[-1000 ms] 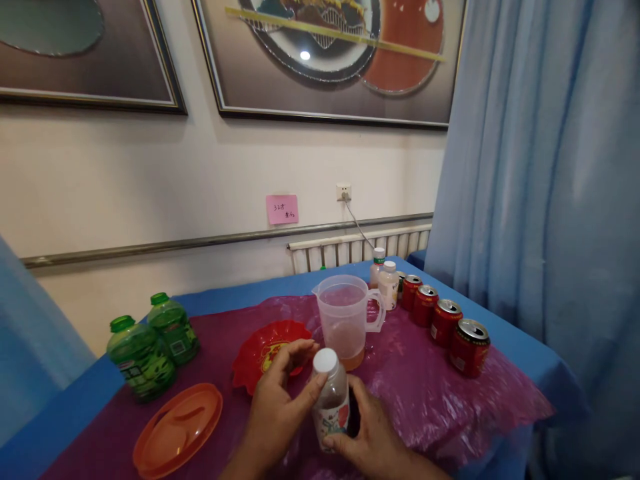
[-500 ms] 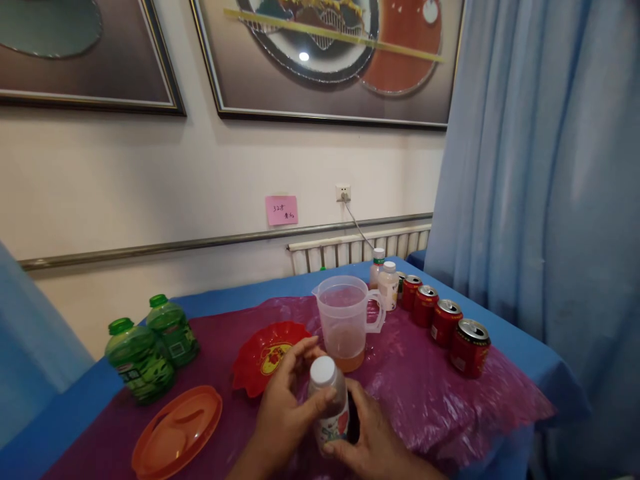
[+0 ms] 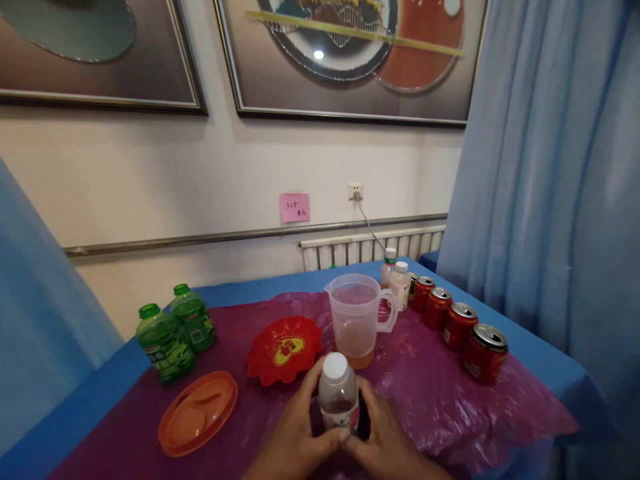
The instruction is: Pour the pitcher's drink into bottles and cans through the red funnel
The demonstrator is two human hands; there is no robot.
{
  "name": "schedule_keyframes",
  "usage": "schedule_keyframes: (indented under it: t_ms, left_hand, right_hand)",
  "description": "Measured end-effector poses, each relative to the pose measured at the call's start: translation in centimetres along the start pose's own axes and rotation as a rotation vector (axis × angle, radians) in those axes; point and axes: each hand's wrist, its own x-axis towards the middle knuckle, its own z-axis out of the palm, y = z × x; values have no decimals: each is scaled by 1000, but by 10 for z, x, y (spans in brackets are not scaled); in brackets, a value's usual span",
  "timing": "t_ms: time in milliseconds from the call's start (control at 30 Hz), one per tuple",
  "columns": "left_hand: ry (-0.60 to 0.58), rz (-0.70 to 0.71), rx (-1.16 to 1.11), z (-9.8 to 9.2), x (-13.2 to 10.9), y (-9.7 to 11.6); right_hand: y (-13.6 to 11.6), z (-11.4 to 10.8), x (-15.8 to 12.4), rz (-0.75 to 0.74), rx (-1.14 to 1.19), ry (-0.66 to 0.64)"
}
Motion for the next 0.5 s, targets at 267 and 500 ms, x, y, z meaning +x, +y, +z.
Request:
schedule_keyframes:
  t_ms: [267,500]
  left_hand:
    - [414,-43,333,-36,-49,22]
    - [987,-317,784,-193,-77,29]
  right_hand:
    - [28,2,-18,27,-132,-90]
    - [39,5,-27,-7,-198,-17]
